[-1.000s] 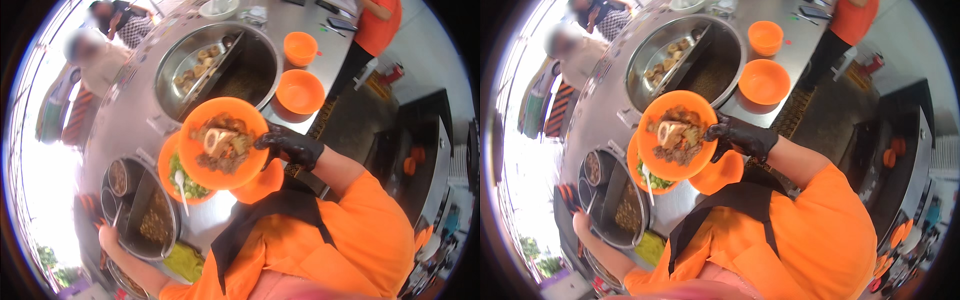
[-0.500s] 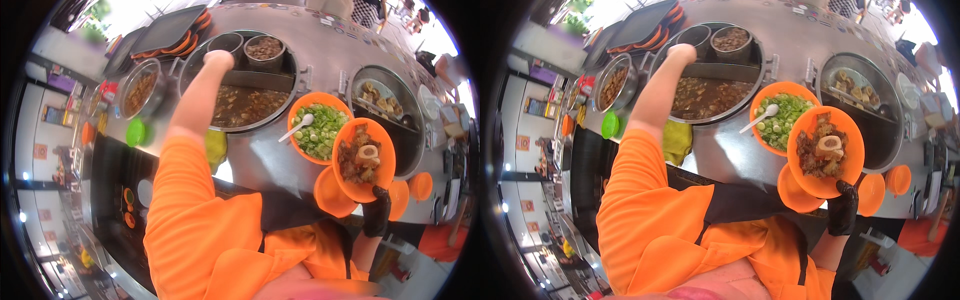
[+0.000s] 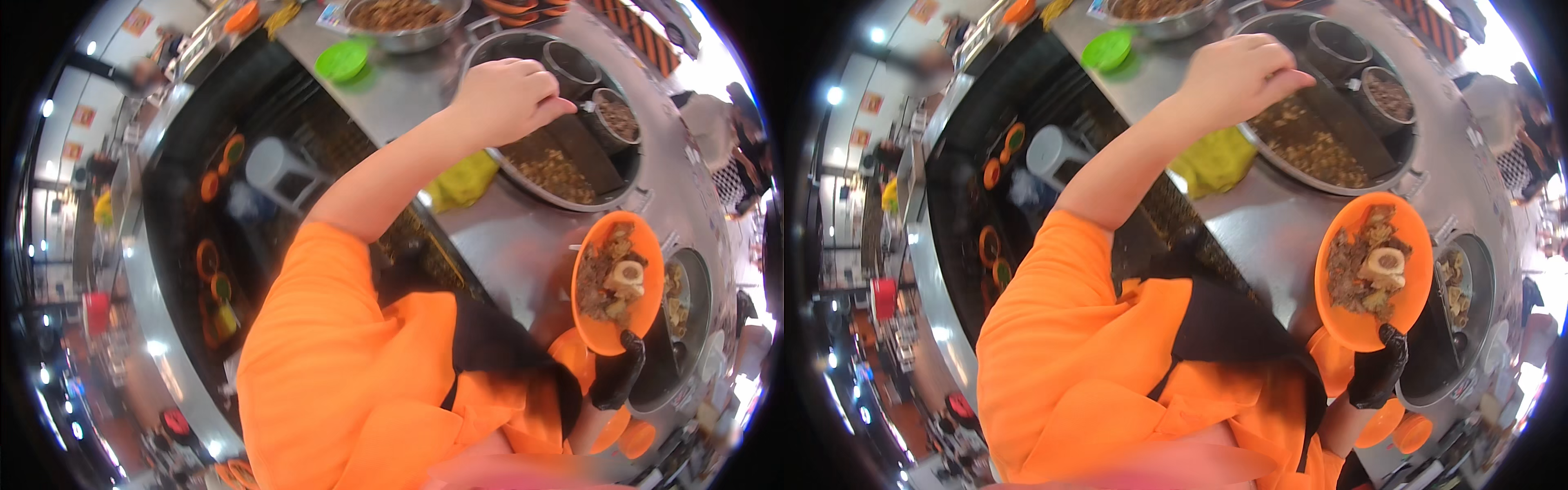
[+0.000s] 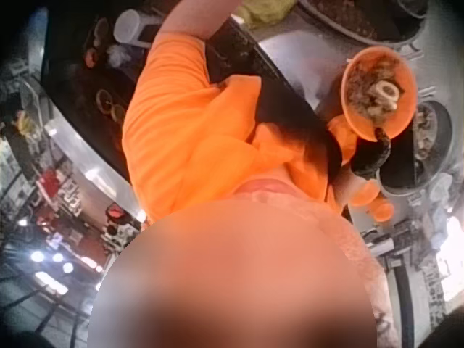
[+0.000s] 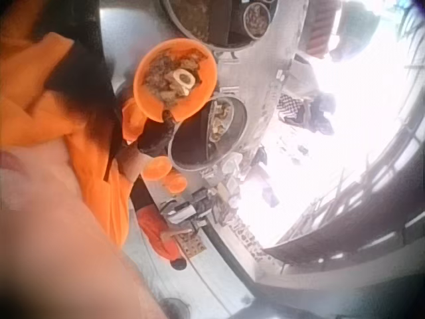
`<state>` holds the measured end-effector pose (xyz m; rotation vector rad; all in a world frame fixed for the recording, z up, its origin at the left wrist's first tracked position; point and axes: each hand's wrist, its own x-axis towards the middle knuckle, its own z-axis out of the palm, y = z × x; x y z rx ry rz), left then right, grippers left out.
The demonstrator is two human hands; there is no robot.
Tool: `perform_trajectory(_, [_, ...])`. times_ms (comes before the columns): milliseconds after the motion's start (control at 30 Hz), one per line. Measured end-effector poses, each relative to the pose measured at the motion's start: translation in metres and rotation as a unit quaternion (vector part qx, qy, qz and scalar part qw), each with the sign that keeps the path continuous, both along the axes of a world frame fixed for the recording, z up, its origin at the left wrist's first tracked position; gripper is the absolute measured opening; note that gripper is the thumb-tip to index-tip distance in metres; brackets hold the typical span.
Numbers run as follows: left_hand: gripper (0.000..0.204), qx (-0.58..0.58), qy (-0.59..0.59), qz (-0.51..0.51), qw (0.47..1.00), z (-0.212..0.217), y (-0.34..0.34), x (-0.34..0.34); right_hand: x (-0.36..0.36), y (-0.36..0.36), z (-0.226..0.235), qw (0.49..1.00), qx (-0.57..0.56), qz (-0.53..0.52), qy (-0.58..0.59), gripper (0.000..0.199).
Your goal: The person assembles bowls of noodle soup by scooping meat and broth into orange bowls, adding chopped green onions and other garnishes, and ladling additional broth. The person uses a ladle and spoon to transfer ingredients from large metal containers and trays into serving bowls.
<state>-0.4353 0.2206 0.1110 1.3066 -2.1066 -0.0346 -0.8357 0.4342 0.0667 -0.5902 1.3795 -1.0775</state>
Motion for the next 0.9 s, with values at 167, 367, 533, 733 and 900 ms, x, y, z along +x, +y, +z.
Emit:
perform_trajectory(167, [0.011, 0.276, 0.249, -0.109, 0.922, 0.028, 0.099, 0.091, 0.079, -0.053, 0.05, 0.981, -0.004, -0.019, -0.194, 0.053])
perform_trajectory(367, [0.061, 0.723, 0.378, -0.033, 0.577, -0.07, 0.196, 0.189, 0.144, -0.084, 0.072, 0.983, 0.078, -0.055, -0.16, 0.054])
perform_trajectory(533, [0.059, 0.793, 0.436, 0.008, 0.426, -0.113, 0.216, 0.292, 0.239, -0.101, 0.042, 0.941, -0.046, 0.2, 0.268, 0.048])
perform_trajectory(733, [0.032, 0.682, 0.236, 0.276, 0.635, -0.097, 0.248, 0.463, 0.414, -0.114, -0.04, 0.953, -0.154, 0.193, 0.178, 0.053])
perform_trajectory(900, [0.019, 0.434, 0.389, 0.372, 0.722, -0.047, 0.253, 0.598, 0.595, -0.154, 0.031, 0.949, -0.085, 0.173, -0.249, 0.056])
